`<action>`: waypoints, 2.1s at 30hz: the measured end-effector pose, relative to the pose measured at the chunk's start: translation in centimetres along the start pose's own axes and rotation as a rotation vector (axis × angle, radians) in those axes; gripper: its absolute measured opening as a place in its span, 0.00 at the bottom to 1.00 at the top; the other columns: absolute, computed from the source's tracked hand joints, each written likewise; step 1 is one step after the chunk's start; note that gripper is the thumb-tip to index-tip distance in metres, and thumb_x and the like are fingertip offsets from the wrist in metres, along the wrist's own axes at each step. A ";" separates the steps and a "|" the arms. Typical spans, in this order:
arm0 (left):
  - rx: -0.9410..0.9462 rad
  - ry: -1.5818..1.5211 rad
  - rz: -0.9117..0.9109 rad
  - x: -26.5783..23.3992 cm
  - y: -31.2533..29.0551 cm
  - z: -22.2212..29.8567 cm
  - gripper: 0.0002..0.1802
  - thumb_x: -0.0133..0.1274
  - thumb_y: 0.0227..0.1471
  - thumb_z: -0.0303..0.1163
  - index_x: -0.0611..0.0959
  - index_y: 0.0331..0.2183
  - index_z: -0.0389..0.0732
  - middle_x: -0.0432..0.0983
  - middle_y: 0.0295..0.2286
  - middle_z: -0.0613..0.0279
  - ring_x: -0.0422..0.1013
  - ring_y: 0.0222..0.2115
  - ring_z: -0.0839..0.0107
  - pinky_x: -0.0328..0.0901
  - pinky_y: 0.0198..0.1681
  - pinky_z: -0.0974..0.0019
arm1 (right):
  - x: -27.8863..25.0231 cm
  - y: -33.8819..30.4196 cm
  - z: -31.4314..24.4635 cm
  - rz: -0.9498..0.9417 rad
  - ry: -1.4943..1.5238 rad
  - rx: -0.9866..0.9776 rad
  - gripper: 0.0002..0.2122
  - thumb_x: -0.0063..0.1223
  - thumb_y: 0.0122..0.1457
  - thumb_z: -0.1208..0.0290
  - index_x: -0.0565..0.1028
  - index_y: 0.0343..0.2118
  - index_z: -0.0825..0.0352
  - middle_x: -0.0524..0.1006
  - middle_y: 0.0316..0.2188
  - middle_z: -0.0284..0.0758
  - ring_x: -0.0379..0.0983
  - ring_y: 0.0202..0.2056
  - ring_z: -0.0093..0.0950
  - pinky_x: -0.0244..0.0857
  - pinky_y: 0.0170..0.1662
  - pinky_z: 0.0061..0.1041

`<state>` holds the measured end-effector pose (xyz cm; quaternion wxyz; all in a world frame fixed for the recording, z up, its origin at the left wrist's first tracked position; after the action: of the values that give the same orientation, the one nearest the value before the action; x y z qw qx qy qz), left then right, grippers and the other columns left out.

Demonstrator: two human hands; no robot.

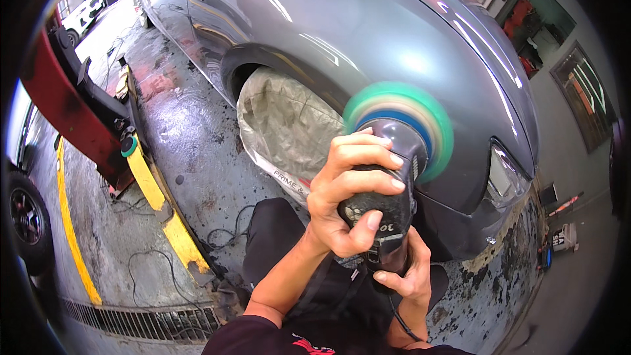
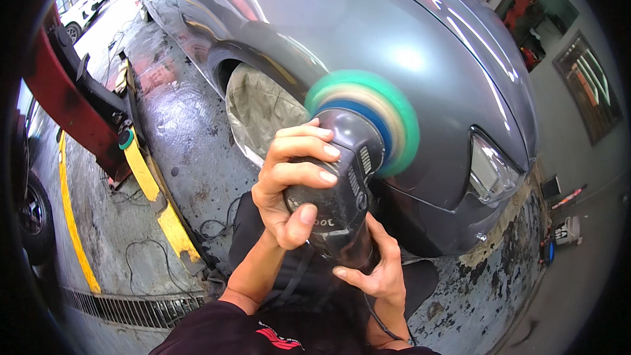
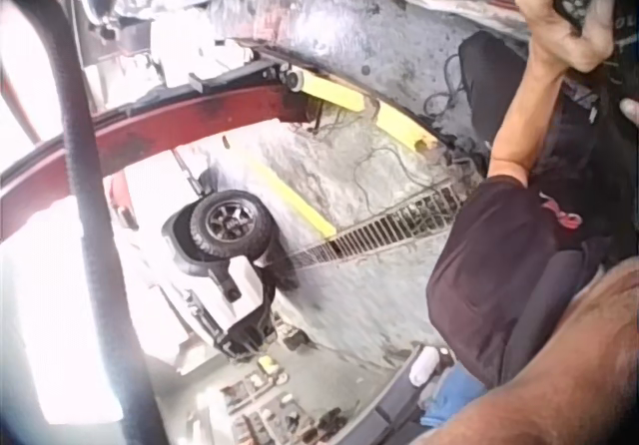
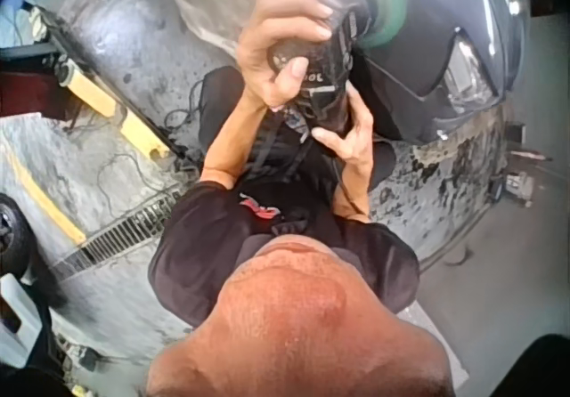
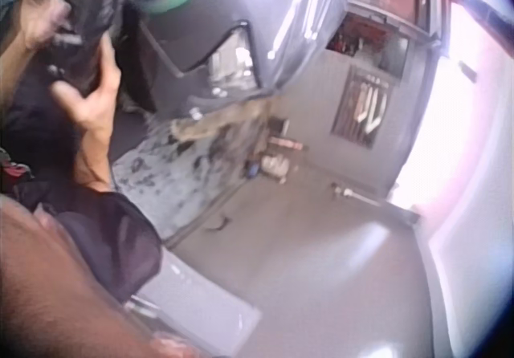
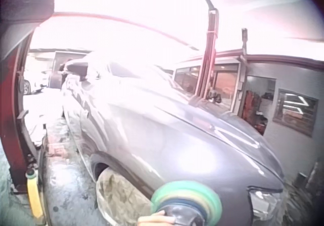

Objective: The person uses a rotary polisher with a green pad to buff the front bumper and fender of a gray car. They apply compound from a bottle onto the pad and continue polishing the surface in circular motions.

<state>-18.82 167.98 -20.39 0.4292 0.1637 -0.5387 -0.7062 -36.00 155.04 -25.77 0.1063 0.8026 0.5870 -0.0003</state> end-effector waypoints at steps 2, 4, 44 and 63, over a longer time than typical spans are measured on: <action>0.016 -0.013 0.034 -1.5 0.3 -0.8 0.22 0.57 0.41 0.37 0.88 0.40 0.39 0.82 0.45 0.48 0.74 0.52 0.48 0.62 0.65 0.39 | 1.0 1.2 -0.5 -0.014 -0.077 -0.019 0.46 0.79 0.44 0.67 0.67 0.66 0.81 0.82 0.52 0.45 0.79 0.53 0.31 0.69 0.60 0.30; 0.017 -0.034 0.074 -3.0 0.3 -1.7 0.22 0.57 0.42 0.37 0.88 0.40 0.39 0.82 0.45 0.48 0.75 0.52 0.49 0.61 0.65 0.38 | 2.1 2.3 -1.0 -0.030 -0.152 -0.035 0.44 0.79 0.44 0.67 0.69 0.65 0.80 0.82 0.51 0.45 0.80 0.52 0.31 0.70 0.59 0.30; -0.266 -0.179 0.031 -9.7 12.2 -5.1 0.23 0.51 0.52 0.36 0.82 0.44 0.28 0.77 0.49 0.41 0.73 0.56 0.49 0.60 0.68 0.44 | 11.2 10.7 -6.4 0.072 -0.045 -0.106 0.44 0.73 0.57 0.48 0.66 0.67 0.76 0.81 0.56 0.50 0.79 0.58 0.40 0.69 0.61 0.37; -0.239 0.049 -0.195 -1.5 10.0 -0.5 0.22 0.57 0.50 0.40 0.85 0.40 0.32 0.79 0.45 0.44 0.75 0.49 0.53 0.65 0.61 0.49 | 7.8 3.5 -5.0 0.152 0.151 -0.088 0.38 0.73 0.57 0.68 0.66 0.67 0.78 0.78 0.57 0.46 0.75 0.58 0.32 0.65 0.64 0.33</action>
<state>-13.28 168.35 -11.93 0.3882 0.1801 -0.4217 -0.7994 -30.86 162.24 -21.22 0.0965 0.8371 0.5303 0.0940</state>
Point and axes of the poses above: each hand's wrist, its own y-axis towards the middle knuckle, its own x-axis out of the palm, z = x × y, the point moved 5 cm from there along y, towards the middle knuckle
